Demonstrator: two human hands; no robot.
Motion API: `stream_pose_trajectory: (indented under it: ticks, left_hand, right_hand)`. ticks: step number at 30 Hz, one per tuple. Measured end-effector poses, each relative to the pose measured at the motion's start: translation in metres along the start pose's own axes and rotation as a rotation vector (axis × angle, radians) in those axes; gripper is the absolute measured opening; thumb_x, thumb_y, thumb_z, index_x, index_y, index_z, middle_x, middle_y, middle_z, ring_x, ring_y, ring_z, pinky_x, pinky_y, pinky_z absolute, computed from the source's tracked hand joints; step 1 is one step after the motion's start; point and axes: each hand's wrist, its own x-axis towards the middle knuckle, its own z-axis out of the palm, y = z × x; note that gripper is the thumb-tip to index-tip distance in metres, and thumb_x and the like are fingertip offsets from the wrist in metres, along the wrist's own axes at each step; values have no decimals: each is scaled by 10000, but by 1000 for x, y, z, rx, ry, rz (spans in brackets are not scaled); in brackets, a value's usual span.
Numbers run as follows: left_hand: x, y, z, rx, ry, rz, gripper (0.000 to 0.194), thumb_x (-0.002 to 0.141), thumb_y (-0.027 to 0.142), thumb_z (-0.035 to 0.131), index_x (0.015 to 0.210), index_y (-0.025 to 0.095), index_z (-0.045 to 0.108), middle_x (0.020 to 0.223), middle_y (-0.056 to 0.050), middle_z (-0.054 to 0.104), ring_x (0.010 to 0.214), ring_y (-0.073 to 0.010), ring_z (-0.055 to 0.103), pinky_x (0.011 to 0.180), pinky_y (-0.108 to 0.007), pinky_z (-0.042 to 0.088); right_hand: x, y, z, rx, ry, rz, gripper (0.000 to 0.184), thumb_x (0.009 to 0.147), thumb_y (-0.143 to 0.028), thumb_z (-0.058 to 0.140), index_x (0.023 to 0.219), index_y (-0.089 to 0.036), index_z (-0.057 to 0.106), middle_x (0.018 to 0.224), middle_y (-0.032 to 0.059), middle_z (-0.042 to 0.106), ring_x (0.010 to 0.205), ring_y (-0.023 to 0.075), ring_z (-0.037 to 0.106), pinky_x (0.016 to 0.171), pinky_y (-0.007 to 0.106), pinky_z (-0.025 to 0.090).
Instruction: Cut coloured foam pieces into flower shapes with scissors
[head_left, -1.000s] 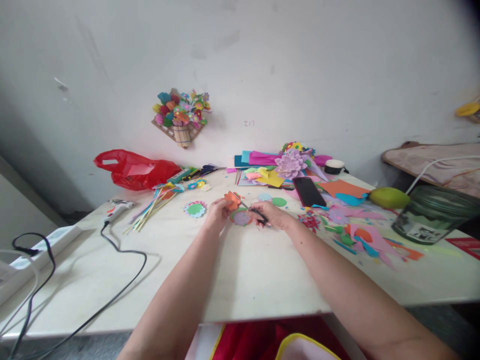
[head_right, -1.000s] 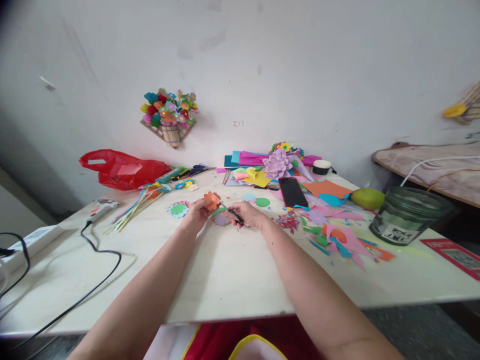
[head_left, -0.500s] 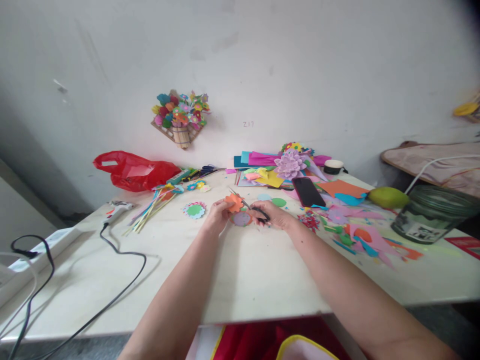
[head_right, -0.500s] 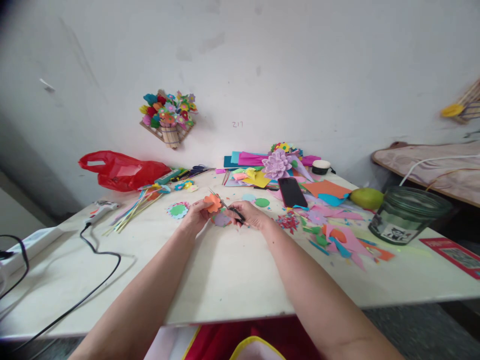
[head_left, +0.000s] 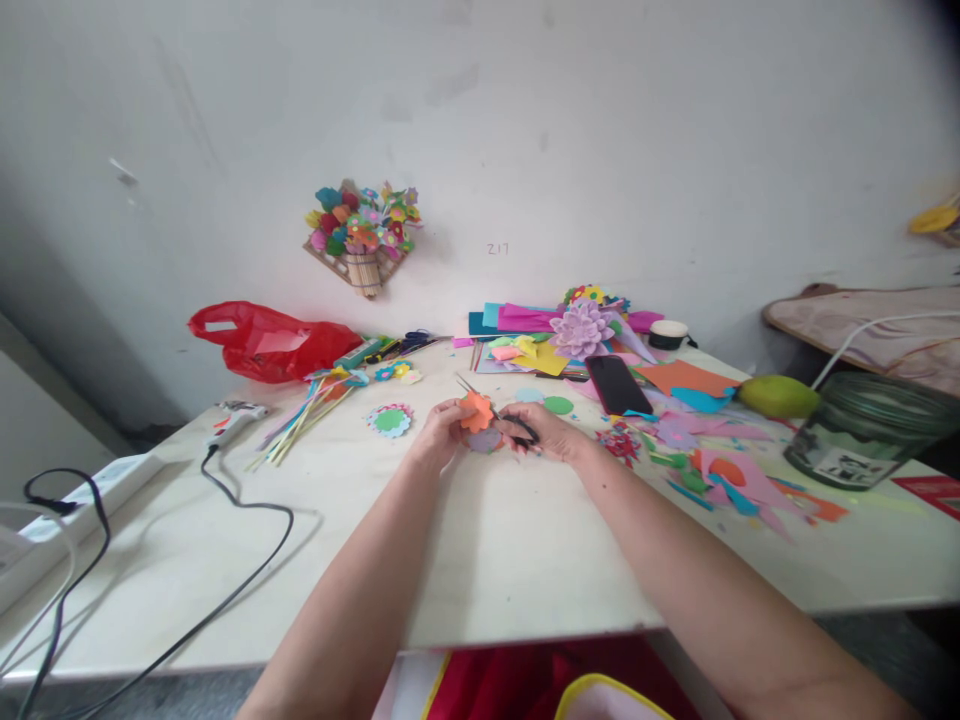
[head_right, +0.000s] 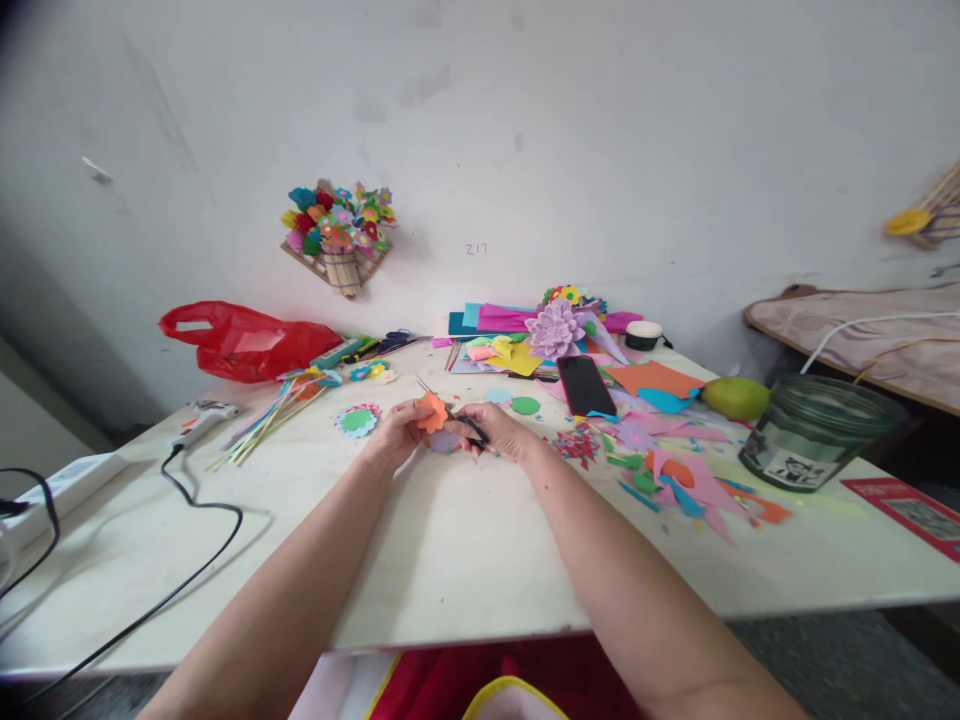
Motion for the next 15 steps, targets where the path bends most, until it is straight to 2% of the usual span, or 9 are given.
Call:
stream_pose_trajectory:
  ticks: [15]
  left_hand:
    - [-3, 2, 5, 32, 57, -18, 162, 498, 195, 729, 599, 120, 628, 603, -29, 644, 519, -102, 546, 537, -231, 406]
  right_hand:
    - [0, -3, 3, 4, 27, 8, 260, 698, -377, 640, 746, -131, 573, 508, -23, 559, 358, 55, 446, 305, 163, 201]
